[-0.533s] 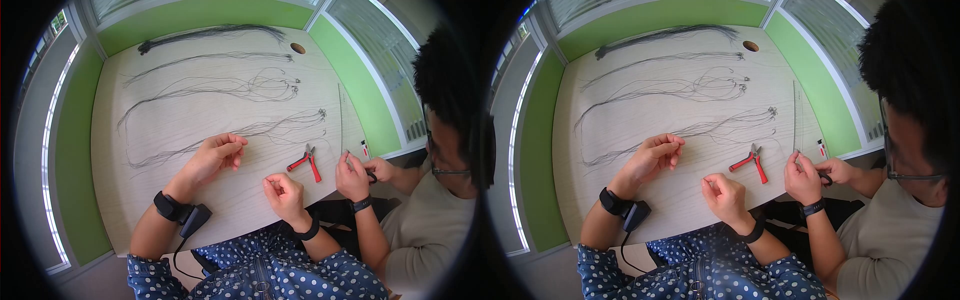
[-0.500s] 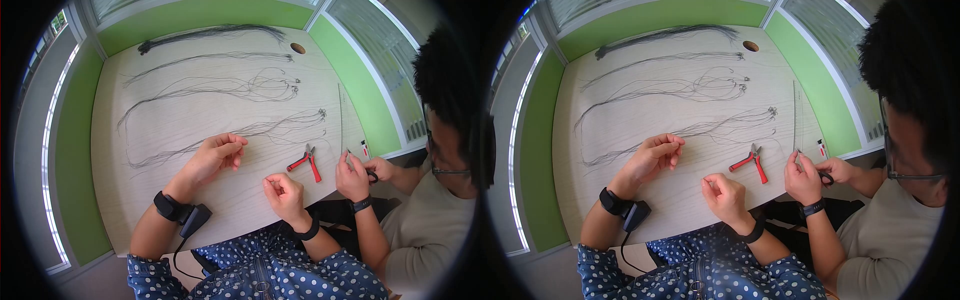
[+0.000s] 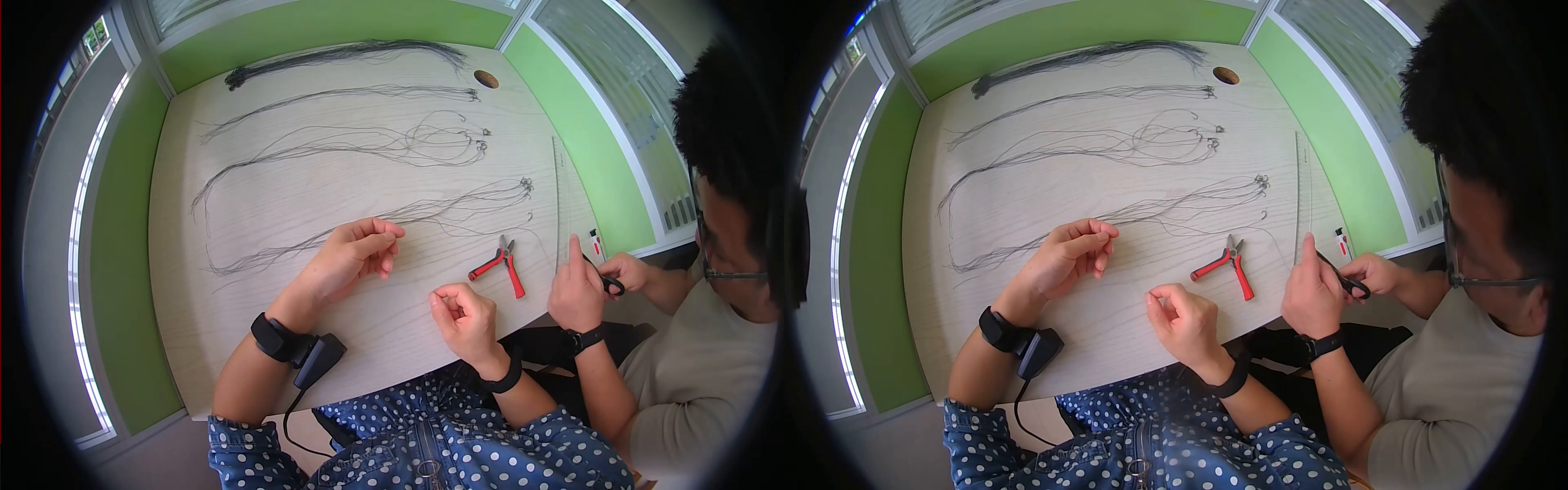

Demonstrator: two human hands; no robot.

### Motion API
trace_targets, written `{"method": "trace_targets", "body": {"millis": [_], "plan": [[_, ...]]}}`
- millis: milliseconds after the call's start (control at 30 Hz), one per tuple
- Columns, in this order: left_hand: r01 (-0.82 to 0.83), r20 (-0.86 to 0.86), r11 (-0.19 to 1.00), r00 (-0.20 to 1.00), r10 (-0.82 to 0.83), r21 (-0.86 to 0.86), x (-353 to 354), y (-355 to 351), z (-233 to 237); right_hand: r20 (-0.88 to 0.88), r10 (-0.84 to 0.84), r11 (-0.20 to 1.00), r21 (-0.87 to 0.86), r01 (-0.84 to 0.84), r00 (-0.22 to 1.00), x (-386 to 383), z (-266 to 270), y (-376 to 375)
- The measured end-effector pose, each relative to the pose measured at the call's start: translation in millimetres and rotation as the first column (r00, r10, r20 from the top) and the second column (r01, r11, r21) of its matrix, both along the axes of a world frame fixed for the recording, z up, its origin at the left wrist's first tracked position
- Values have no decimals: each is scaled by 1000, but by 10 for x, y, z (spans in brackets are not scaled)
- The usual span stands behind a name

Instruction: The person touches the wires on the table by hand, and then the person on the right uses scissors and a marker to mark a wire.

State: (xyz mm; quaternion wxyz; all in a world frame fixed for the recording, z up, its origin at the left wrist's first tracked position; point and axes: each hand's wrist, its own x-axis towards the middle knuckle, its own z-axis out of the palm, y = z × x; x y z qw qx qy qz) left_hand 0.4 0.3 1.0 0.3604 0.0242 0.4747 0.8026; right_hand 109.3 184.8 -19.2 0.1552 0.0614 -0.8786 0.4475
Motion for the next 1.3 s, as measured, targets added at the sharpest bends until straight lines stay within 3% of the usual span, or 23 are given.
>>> {"method": "trace_targets", "body": {"millis": [667, 1300], "plan": [[0, -15, 1000, 1000, -1, -26, -1, -3, 12, -24, 44, 999, -4, -44, 999, -14, -6, 6], [42, -52, 999, 998, -41, 18, -41, 11, -104, 12, -23, 999, -23, 24, 1000, 1, -5, -38]]}}
